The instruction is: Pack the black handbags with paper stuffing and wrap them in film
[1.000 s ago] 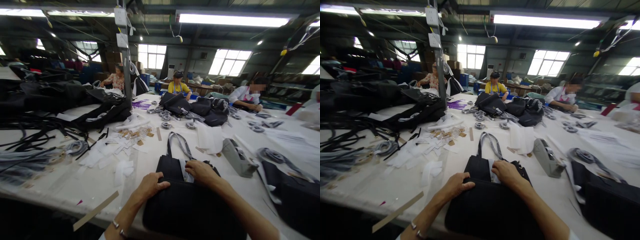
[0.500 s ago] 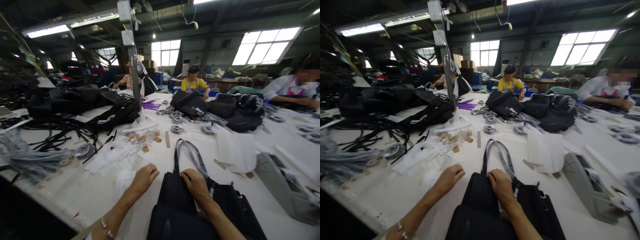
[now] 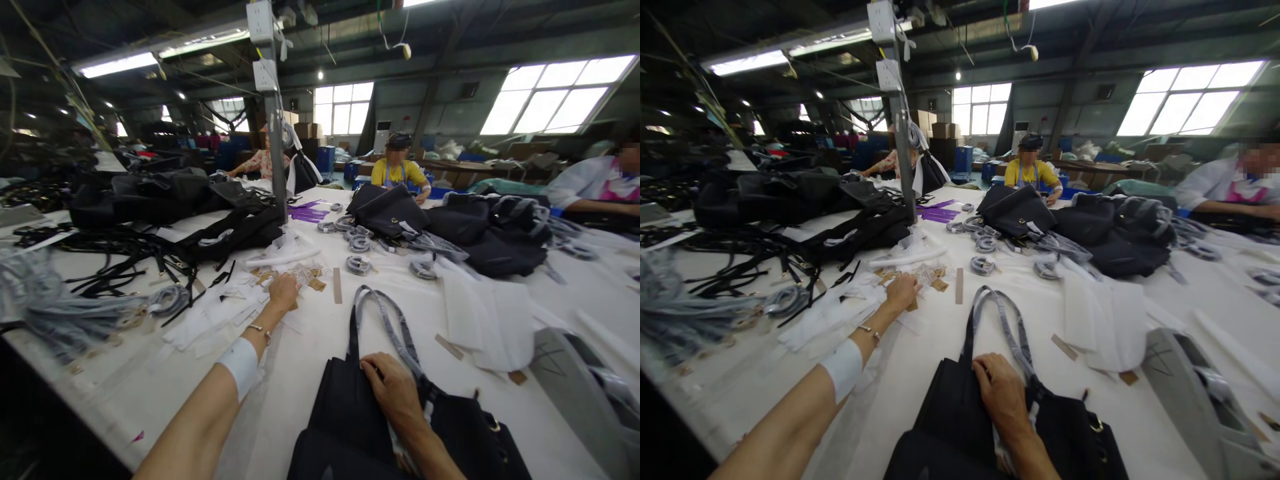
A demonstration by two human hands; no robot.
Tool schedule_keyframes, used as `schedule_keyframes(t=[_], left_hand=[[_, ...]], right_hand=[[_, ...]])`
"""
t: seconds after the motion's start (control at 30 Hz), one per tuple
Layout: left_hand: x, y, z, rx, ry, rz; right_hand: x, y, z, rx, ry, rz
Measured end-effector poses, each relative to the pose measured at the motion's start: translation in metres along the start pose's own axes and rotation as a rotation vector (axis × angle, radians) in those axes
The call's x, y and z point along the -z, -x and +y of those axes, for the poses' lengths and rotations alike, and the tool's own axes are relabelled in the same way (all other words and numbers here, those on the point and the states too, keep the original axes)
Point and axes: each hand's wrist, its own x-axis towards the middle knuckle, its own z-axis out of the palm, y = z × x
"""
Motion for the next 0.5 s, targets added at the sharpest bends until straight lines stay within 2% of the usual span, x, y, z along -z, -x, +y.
schedule_keyframes(t=[0.17,0.27,0.37,0.5], left_hand=[[-0.019,-0.017,-0.002,0.152,0.186,-0.079],[-0.018,-0.022,-0.011,0.159,0.379,-0.118],[-0.001,-0.026,-0.021,0.122,0.619,-0.131],[0.034,-0.027,-0.028,0.062,0.936,-0.121]], right_hand=[[0.001,-0.001,0.000,0.000,0.005,0.016],[0.001,-0.001,0.000,0.001,-0.003,0.010],[-0.001,0.000,0.002,-0.012,-0.017,0.009],[-0.002,0.000,0.004,-0.031,-0.024,-0.002]])
